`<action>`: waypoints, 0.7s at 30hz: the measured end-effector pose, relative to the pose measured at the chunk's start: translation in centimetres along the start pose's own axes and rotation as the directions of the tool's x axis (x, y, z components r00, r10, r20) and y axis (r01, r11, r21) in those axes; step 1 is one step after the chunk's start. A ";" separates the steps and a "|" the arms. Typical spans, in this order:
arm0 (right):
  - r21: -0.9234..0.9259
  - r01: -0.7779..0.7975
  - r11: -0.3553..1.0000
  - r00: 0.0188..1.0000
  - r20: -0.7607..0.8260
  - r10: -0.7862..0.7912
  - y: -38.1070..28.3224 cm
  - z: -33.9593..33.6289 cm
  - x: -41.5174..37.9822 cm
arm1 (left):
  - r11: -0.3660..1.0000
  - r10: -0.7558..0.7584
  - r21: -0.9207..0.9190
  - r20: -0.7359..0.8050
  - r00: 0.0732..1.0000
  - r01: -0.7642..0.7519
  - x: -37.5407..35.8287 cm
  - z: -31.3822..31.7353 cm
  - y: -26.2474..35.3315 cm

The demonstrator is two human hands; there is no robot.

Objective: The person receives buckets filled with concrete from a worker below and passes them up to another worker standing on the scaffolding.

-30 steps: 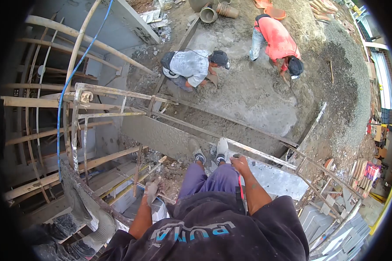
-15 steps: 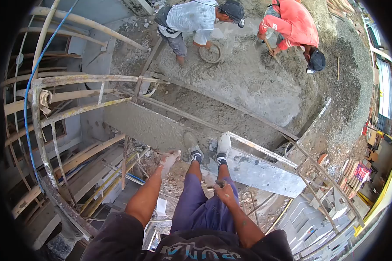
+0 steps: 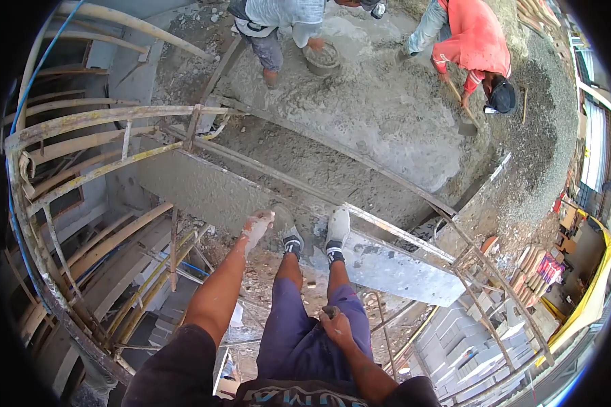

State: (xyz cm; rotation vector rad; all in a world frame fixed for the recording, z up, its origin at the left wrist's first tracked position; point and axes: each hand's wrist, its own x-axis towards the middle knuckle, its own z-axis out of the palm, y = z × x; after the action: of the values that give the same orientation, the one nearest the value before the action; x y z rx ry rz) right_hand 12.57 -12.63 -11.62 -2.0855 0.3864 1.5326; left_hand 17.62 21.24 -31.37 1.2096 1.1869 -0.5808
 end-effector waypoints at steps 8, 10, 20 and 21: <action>0.055 -0.037 0.998 0.999 -0.017 0.038 2.3 0.7 0.5 | 0.995 0.046 0.095 -0.103 0.994 -0.036 4.7 1.7 1.5; 0.143 -0.028 0.989 0.999 -0.019 0.031 2.5 0.5 0.5 | 0.987 0.114 0.129 -0.104 0.988 -0.100 5.8 3.1 2.8; 0.231 -0.072 0.970 0.996 -0.037 0.083 4.0 1.0 1.0 | 0.943 0.315 0.165 -0.149 0.937 -0.290 9.5 8.4 9.1; 0.257 -0.109 0.960 0.993 -0.011 0.116 3.5 0.7 0.9 | 0.938 0.330 0.170 -0.174 0.928 -0.302 8.9 8.8 10.8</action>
State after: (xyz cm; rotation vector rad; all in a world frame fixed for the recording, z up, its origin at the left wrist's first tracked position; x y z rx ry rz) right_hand 10.52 -15.11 -13.51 -1.9105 0.6856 1.4350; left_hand 33.30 18.61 -36.01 1.5739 1.0975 -0.3069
